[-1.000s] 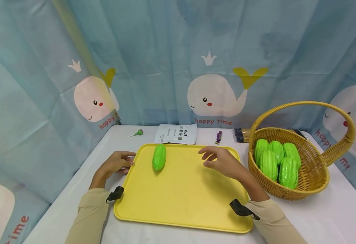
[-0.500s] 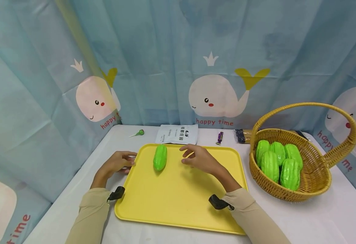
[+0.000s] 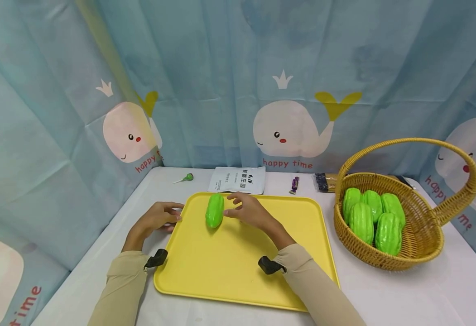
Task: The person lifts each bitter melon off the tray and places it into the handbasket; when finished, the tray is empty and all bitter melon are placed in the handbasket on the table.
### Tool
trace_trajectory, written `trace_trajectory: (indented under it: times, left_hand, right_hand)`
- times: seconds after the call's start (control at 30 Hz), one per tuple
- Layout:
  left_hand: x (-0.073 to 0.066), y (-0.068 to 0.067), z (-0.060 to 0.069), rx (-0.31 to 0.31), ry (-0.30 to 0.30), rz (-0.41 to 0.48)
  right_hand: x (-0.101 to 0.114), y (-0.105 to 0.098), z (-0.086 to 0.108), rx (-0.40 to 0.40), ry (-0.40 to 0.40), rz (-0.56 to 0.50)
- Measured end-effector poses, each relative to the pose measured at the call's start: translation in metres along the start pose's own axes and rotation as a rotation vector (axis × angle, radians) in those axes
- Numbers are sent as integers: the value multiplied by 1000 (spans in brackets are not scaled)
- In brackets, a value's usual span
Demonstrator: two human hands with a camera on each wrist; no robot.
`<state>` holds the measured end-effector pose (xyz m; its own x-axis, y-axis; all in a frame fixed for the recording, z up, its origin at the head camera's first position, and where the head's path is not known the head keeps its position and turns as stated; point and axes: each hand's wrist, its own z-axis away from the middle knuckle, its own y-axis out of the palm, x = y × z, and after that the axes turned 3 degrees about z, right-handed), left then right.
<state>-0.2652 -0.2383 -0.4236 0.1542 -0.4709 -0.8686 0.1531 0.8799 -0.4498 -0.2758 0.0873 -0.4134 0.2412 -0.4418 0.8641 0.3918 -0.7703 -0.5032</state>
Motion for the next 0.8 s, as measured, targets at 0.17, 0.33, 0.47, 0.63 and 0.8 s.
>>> trace_trajectory:
  times: [0.17, 0.33, 0.47, 0.63, 0.8]
  left_hand:
    - [-1, 0, 2, -5, 5, -15]
    - [-2, 0, 2, -8, 8, -32]
    - [-3, 0, 2, -10, 3, -42]
    - [-2, -1, 1, -14, 2, -49]
    - [-1, -1, 1, -16, -2, -54]
  right_hand:
    - [0, 12, -9, -14, 4, 0]
    - [2, 20, -17, -7, -3, -28]
    - [6, 25, -22, -8, -59, 18]
    - [7, 31, -27, -28, -122, 96]
    - [7, 36, -28, -60, -106, 110]
